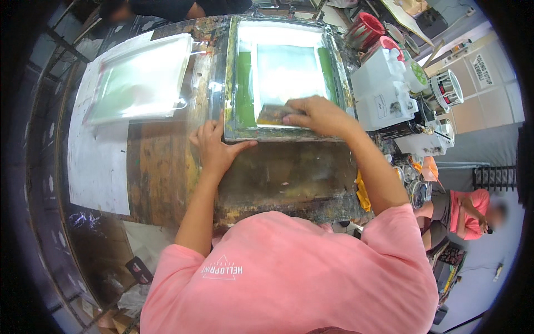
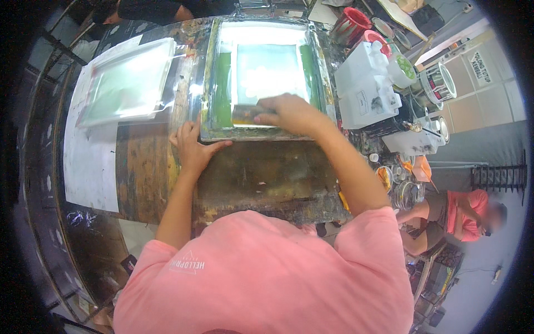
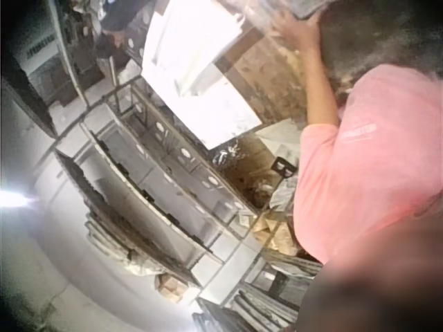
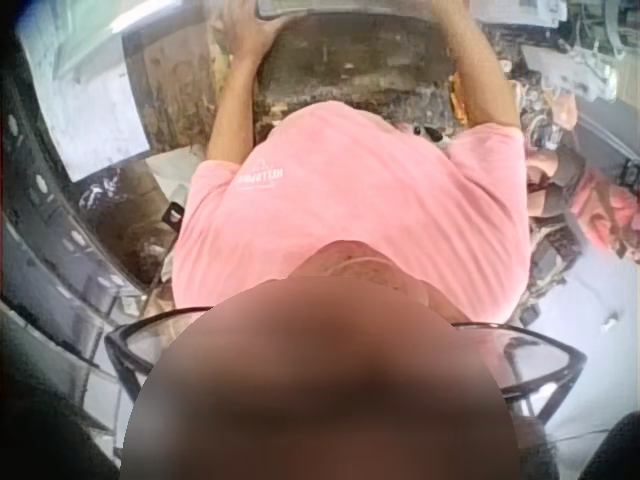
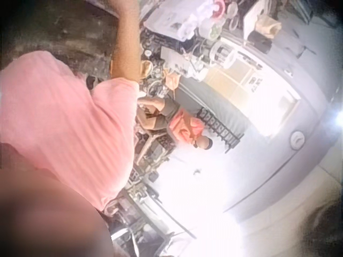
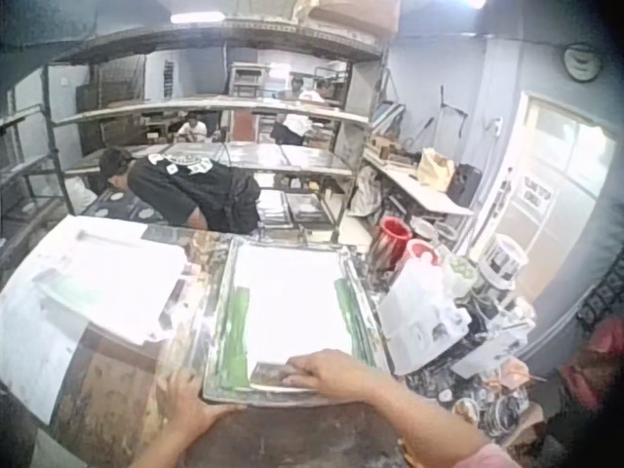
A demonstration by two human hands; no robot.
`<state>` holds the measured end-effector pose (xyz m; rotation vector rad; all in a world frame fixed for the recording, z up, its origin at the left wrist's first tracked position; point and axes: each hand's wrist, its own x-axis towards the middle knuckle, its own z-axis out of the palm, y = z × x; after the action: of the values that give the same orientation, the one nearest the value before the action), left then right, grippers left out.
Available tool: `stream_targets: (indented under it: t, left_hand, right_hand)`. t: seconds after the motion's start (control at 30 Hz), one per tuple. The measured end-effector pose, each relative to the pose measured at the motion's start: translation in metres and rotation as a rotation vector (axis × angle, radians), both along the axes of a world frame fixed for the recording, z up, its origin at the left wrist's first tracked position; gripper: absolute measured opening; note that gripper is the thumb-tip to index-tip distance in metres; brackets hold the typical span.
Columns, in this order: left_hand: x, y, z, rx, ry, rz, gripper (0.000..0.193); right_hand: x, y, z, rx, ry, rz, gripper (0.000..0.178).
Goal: The person performs screen printing by repeatedly pulling a squeegee across a screen to transfer green ink onto fabric. They lift the screen to reveal a flower design, then lower it and repeat the process on the same item.
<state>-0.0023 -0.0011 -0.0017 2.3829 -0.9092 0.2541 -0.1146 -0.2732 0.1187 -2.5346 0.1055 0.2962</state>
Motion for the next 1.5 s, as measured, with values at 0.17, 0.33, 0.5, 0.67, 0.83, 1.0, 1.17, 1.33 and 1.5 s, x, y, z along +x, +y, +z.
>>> stream_targets:
  t: [0.17,0.33,0.5,0.67,0.83,1.0,1.17,1.33,1.5]
  left_hand:
    - [-0.001,0.001,0.003,0.030,0.007,-0.016,0.117]
    - [-0.001,0.003,0.004,0.032,0.042,-0.024,0.115]
    - [0.001,0.003,0.006,0.010,0.016,-0.038,0.115]
    - [0.002,0.002,0.004,-0.010,0.023,-0.050,0.119]
    - [0.004,0.004,-0.001,-0.069,-0.037,-0.052,0.121]
    - [0.003,0.002,-0.002,-0.143,0.056,-0.080,0.122]
    - [0.001,0.001,-0.003,-0.184,-0.030,-0.104,0.118]
    - [-0.003,0.004,-0.002,-0.133,-0.007,-0.066,0.117]
    - [-0.001,0.004,-0.003,-0.112,0.094,-0.044,0.110]
  right_hand:
    - [-0.026,0.033,-0.036,-0.305,-0.266,-0.084,0.035]
    - [-0.022,0.033,-0.059,-0.397,-0.432,-0.059,0.035]
    - [0.050,-0.019,-0.074,-0.501,-0.466,-0.107,0.035]
    - [0.123,-0.083,-0.075,-0.527,-0.484,-0.077,0.038]
    - [0.172,-0.120,-0.023,-0.338,-0.158,0.020,0.056]
    - [0.191,-0.138,-0.064,-0.484,-0.508,-0.059,0.047]
    - [0.151,-0.106,-0.077,-0.560,-0.527,-0.081,0.041]
    - [0.062,-0.035,-0.057,-0.546,-0.414,-0.078,0.037]
    - [-0.012,0.026,-0.029,-0.463,-0.315,-0.093,0.039]
